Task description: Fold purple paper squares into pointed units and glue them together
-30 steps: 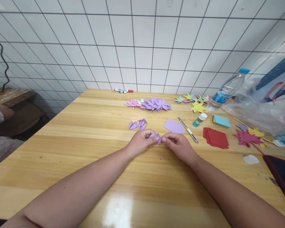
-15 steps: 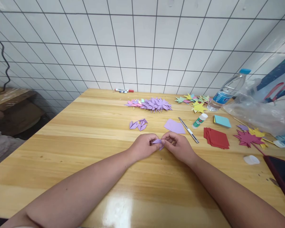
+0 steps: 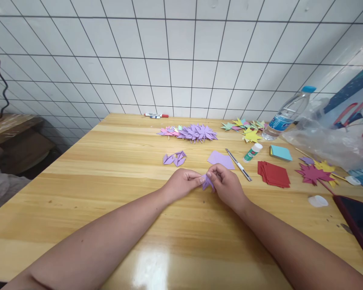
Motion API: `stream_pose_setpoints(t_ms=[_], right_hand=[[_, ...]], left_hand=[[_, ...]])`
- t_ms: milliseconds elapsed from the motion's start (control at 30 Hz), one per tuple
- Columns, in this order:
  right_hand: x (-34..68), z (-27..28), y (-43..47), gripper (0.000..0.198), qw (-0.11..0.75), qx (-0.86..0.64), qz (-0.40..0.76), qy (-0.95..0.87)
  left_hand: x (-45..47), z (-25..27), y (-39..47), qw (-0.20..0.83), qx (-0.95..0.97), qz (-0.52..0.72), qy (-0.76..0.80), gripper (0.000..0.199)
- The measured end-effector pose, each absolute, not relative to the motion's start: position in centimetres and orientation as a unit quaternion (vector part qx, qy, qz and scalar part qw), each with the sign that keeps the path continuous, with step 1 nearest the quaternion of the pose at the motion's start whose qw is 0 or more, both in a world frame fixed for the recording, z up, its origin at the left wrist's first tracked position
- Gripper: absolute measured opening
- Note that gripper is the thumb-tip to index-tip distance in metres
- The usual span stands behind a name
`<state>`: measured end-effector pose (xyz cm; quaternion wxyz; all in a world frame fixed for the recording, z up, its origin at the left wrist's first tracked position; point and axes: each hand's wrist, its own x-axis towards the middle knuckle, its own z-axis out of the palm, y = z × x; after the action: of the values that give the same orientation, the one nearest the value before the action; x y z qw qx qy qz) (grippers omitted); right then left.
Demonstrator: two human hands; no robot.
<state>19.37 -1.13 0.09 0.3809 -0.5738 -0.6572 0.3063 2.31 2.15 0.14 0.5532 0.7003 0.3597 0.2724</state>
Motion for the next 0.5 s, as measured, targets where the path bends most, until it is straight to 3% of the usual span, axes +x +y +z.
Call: stream_pose_setpoints(t_ms=[167,333,500], right_hand=[[19.22,-0.07,-1.23,0.008,0.395,-0.538,0.318,-0.674],[19.02,0.02,-1.58,0.014,0.406,-0.501,0.343,-0.683],[19.23,-0.13,-1.23,0.026,0.415,-0.486,0.422,-0.643]], left_hand=[[2.33,0.08,2.10,0.580,0.681,0.272,0.355,0.033],[2.48,-0.34,2.16,0.631,0.637,0.280,0.343,0.032],[2.30,-0.33,2.36,0.618,0.614,0.315,0.376,0.029]])
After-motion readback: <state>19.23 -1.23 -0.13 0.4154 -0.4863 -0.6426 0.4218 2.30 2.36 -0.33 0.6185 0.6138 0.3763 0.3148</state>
